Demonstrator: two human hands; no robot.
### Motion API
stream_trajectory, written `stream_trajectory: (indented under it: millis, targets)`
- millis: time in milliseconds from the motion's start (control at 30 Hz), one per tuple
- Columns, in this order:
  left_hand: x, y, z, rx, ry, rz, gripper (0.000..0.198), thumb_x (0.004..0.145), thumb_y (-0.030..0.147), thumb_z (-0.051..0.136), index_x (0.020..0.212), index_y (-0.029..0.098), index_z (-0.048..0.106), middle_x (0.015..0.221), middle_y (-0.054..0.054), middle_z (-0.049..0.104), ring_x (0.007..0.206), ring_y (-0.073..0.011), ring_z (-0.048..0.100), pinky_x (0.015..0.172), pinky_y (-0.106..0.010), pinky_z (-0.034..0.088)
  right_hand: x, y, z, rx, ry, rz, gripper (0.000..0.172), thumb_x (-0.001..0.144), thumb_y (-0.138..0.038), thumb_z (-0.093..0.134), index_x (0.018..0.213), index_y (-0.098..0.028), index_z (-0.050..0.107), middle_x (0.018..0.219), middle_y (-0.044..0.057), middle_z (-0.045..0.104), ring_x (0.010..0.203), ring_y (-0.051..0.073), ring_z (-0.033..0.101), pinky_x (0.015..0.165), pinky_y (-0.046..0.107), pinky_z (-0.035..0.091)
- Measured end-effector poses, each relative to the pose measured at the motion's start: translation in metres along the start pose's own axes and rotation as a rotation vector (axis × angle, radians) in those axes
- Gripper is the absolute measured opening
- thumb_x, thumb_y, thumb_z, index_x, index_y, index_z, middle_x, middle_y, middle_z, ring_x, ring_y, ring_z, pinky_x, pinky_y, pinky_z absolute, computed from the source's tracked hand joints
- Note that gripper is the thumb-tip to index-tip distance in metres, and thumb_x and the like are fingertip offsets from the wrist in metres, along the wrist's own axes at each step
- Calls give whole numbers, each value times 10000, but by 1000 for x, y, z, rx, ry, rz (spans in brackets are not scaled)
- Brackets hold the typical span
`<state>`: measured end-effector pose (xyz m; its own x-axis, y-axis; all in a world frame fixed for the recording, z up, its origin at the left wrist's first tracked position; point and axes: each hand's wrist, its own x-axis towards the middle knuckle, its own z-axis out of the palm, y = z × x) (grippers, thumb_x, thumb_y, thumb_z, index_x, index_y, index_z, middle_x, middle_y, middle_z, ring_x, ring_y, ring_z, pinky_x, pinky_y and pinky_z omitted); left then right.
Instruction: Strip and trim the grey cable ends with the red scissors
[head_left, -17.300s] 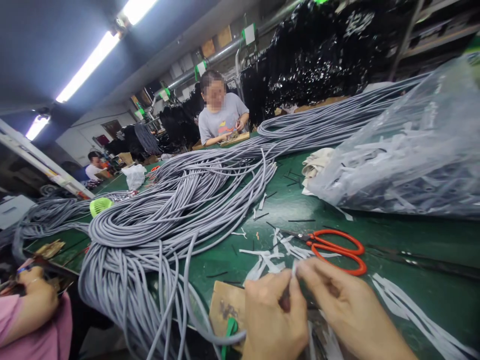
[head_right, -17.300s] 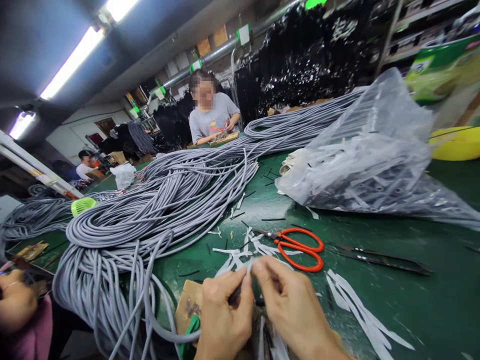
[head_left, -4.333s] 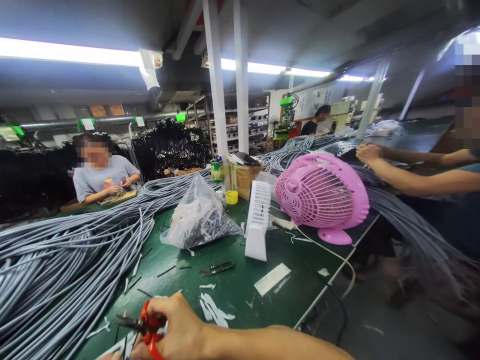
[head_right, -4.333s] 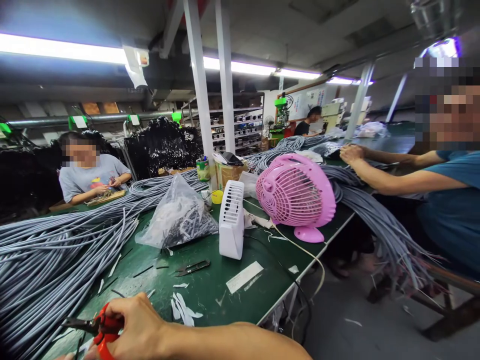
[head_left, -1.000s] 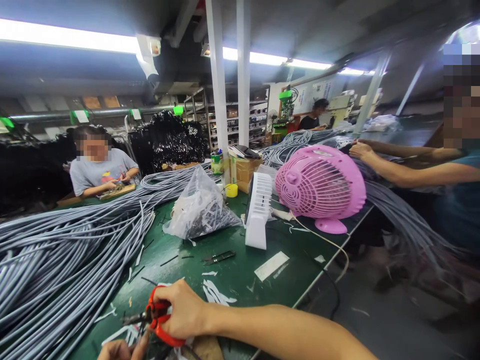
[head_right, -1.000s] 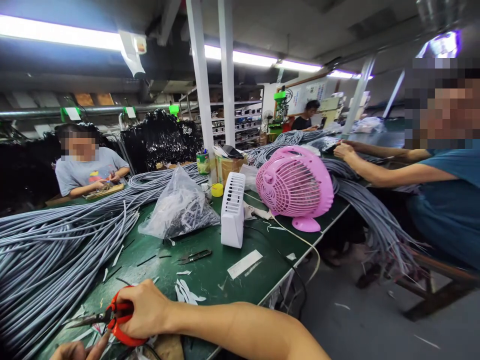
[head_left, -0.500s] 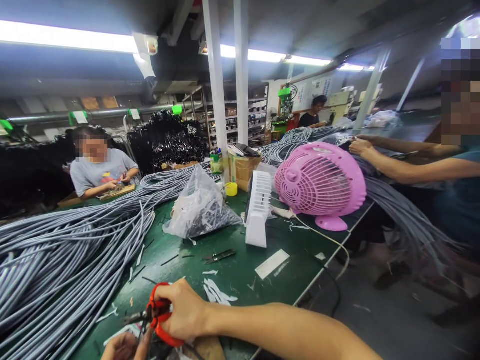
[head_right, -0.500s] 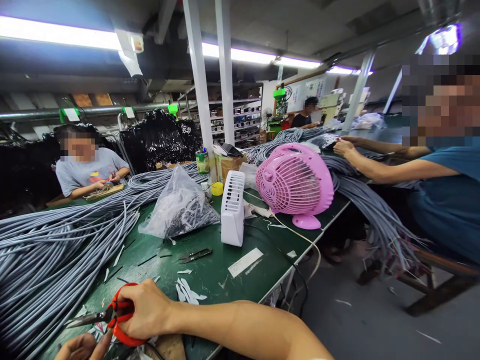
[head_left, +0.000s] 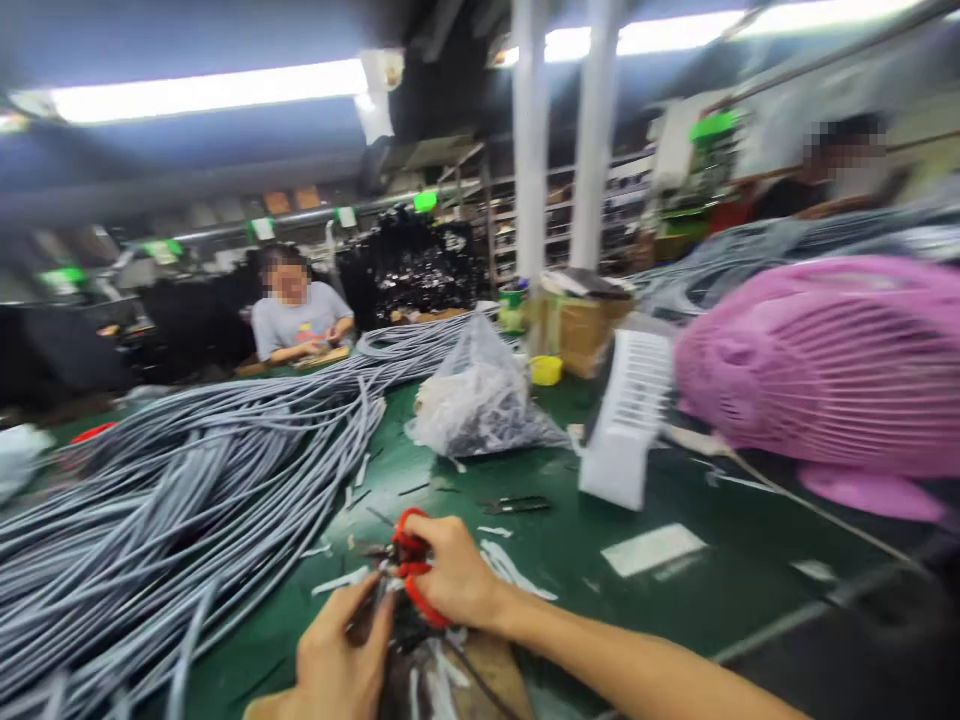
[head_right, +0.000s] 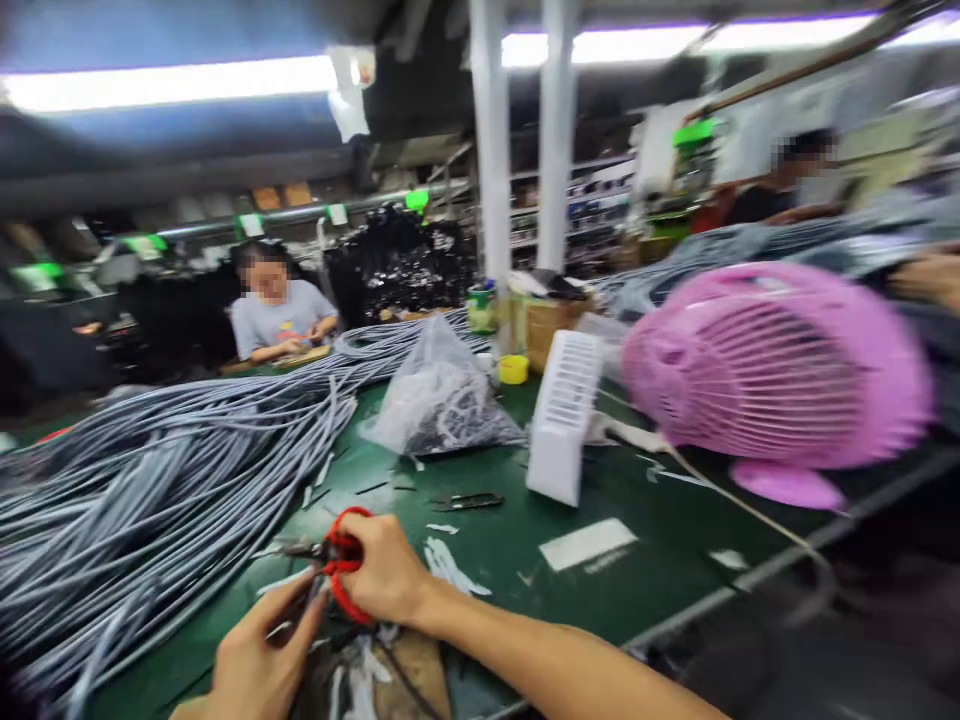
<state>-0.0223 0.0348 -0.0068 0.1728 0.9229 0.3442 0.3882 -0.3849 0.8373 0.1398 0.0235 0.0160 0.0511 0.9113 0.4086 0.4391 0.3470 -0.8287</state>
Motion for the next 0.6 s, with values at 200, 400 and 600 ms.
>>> stream_trajectory:
  millis: [200, 400, 600]
  targets:
    - [-7, 25, 6, 112, 6, -23, 234, 784, 324, 594, 838, 224, 799, 693, -60, 670, 632, -228, 636, 577, -306, 496, -3, 4, -3, 63, -16, -40, 134, 671, -174, 529, 602, -216, 421, 545, -51, 461, 524, 113, 384, 497, 227, 299]
    - [-13, 19, 8, 139, 86, -39, 287, 844, 411, 565, 779, 237, 783, 663, -38, 625, 599, -209, 601, 540, -272, 465, -5, 6, -5, 66, -15, -62, 169, 671, -175, 531, 595, -221, 387, 546, -57, 413, 525, 114, 353, 500, 231, 289]
    - [-14, -7, -2, 126, 161, 8, 314, 781, 495, 611, 665, 224, 719, 661, -30, 700, 648, -227, 659, 618, -269, 512, -8, -5, -2, -4, -6, -68, 181, 607, -97, 525, 619, -221, 394, 568, -62, 445, 524, 102, 392, 488, 205, 311]
